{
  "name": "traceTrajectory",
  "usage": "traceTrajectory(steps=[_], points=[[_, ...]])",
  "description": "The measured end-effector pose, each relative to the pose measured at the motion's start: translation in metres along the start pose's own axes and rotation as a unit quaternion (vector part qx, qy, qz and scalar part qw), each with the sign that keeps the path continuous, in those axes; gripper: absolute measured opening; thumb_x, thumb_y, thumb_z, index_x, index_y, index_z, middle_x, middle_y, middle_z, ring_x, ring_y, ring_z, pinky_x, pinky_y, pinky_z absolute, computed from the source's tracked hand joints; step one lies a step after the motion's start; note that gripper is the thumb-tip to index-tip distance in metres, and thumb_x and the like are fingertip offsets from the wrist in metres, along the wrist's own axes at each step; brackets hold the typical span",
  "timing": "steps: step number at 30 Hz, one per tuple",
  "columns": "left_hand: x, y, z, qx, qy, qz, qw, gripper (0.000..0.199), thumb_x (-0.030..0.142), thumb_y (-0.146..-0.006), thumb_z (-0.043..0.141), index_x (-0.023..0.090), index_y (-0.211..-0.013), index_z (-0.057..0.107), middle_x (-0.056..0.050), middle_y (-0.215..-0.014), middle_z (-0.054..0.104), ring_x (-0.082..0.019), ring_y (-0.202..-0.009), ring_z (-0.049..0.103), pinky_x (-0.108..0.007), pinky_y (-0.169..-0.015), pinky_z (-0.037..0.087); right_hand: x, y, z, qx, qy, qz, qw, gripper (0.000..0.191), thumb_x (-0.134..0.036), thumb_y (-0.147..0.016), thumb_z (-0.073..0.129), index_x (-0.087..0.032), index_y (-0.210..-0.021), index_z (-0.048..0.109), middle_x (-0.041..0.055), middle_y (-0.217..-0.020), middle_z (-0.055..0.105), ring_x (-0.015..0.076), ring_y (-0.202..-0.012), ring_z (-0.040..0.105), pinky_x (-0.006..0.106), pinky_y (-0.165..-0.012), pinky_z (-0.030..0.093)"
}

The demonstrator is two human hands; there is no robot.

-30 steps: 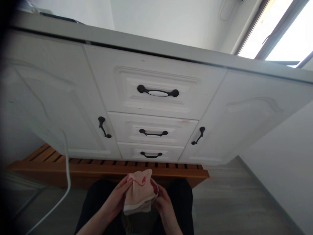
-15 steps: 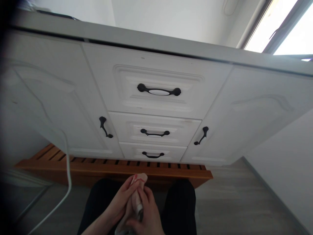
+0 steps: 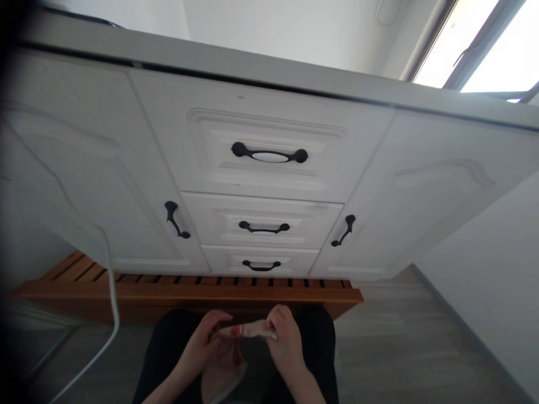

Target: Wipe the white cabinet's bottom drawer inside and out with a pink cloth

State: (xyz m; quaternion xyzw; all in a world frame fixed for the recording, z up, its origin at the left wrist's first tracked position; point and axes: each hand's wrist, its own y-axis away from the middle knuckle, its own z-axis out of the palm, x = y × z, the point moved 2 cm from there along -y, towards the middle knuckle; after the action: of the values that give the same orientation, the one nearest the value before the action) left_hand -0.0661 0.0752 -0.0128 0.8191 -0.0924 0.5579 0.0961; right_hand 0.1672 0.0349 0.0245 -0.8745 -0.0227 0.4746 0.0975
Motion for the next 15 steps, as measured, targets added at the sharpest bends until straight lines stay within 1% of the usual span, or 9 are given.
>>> traceTrajectory(steps=[3, 5, 8, 10, 11, 13, 14, 15], points=[[-0.006, 0.002, 0.005, -0.032, -0.058, 0.052, 0.996, 0.041, 0.011, -0.066, 0.05, 0.028, -0.095, 0.073, -0.006, -0.108, 0.069, -0.028, -0.11, 0.06, -0.047, -0.103, 0.044, -0.011, -0.002, -0.002, -0.019, -0.006, 0.007, 1.0, 0.026, -0.006, -0.072, 0.053, -0.022, -0.064, 0.034, -0.0034, -0.07, 0.043, 0.0126, -0.067, 0.042, 0.024, -0.062, 0.029], [-0.017, 0.003, 0.011, -0.022, -0.061, 0.051, 0.997, 0.04, 0.011, -0.065, 0.052, 0.029, -0.094, 0.073, -0.006, -0.108, 0.071, -0.03, -0.112, 0.06, -0.048, -0.107, 0.041, -0.023, -0.005, -0.002, -0.048, -0.014, 0.03, 0.998, 0.028, -0.011, -0.075, 0.06, -0.022, -0.065, 0.036, -0.0049, -0.068, 0.043, 0.0117, -0.065, 0.041, 0.024, -0.061, 0.028], [-0.047, 0.001, 0.02, 0.004, -0.021, -0.007, 1.0, 0.032, 0.017, -0.067, 0.055, 0.026, -0.093, 0.072, -0.007, -0.106, 0.071, -0.03, -0.109, 0.061, -0.048, -0.105, 0.043, -0.041, -0.009, 0.0, -0.129, -0.009, 0.071, 0.989, 0.022, -0.018, -0.074, 0.07, -0.022, -0.072, 0.048, -0.0059, -0.071, 0.051, 0.0114, -0.067, 0.045, 0.023, -0.062, 0.029], [-0.068, -0.002, 0.026, -0.005, 0.001, -0.043, 0.999, 0.025, 0.023, -0.068, 0.058, 0.025, -0.089, 0.07, -0.007, -0.1, 0.07, -0.029, -0.104, 0.062, -0.046, -0.101, 0.045, -0.051, -0.012, 0.0, -0.177, 0.011, 0.069, 0.982, 0.021, -0.022, -0.073, 0.074, -0.022, -0.076, 0.054, -0.0057, -0.074, 0.055, 0.0119, -0.07, 0.048, 0.024, -0.063, 0.029], [-0.077, -0.004, 0.028, -0.014, 0.01, -0.056, 0.998, 0.021, 0.026, -0.068, 0.06, 0.024, -0.087, 0.07, -0.007, -0.097, 0.069, -0.029, -0.102, 0.062, -0.045, -0.099, 0.046, -0.055, -0.013, 0.0, -0.19, 0.02, 0.061, 0.98, 0.02, -0.023, -0.073, 0.075, -0.022, -0.076, 0.055, -0.0056, -0.074, 0.056, 0.0122, -0.07, 0.049, 0.024, -0.063, 0.028], [-0.092, -0.005, 0.033, -0.022, 0.029, -0.083, 0.996, 0.019, 0.034, -0.065, 0.065, 0.024, -0.081, 0.068, -0.007, -0.096, 0.069, -0.029, -0.102, 0.062, -0.046, -0.102, 0.045, -0.062, -0.016, -0.003, -0.189, 0.024, 0.051, 0.98, 0.019, -0.024, -0.074, 0.075, -0.022, -0.074, 0.057, -0.0051, -0.074, 0.056, 0.0123, -0.071, 0.049, 0.024, -0.063, 0.028], [-0.099, -0.005, 0.035, -0.022, 0.04, -0.104, 0.994, 0.025, 0.041, -0.063, 0.069, 0.024, -0.081, 0.067, -0.008, -0.1, 0.069, -0.03, -0.106, 0.061, -0.046, -0.105, 0.042, -0.065, -0.017, -0.006, -0.183, 0.015, 0.054, 0.982, 0.018, -0.024, -0.075, 0.075, -0.022, -0.073, 0.057, -0.005, -0.074, 0.056, 0.0123, -0.071, 0.05, 0.024, -0.063, 0.029], [-0.105, -0.003, 0.037, -0.022, 0.054, -0.13, 0.99, 0.035, 0.047, -0.059, 0.072, 0.023, -0.084, 0.067, -0.01, -0.106, 0.068, -0.032, -0.112, 0.059, -0.046, -0.109, 0.039, -0.068, -0.019, -0.01, -0.176, 0.002, 0.064, 0.982, 0.017, -0.024, -0.075, 0.074, -0.022, -0.072, 0.057, -0.005, -0.073, 0.055, 0.0122, -0.07, 0.049, 0.024, -0.063, 0.03]])
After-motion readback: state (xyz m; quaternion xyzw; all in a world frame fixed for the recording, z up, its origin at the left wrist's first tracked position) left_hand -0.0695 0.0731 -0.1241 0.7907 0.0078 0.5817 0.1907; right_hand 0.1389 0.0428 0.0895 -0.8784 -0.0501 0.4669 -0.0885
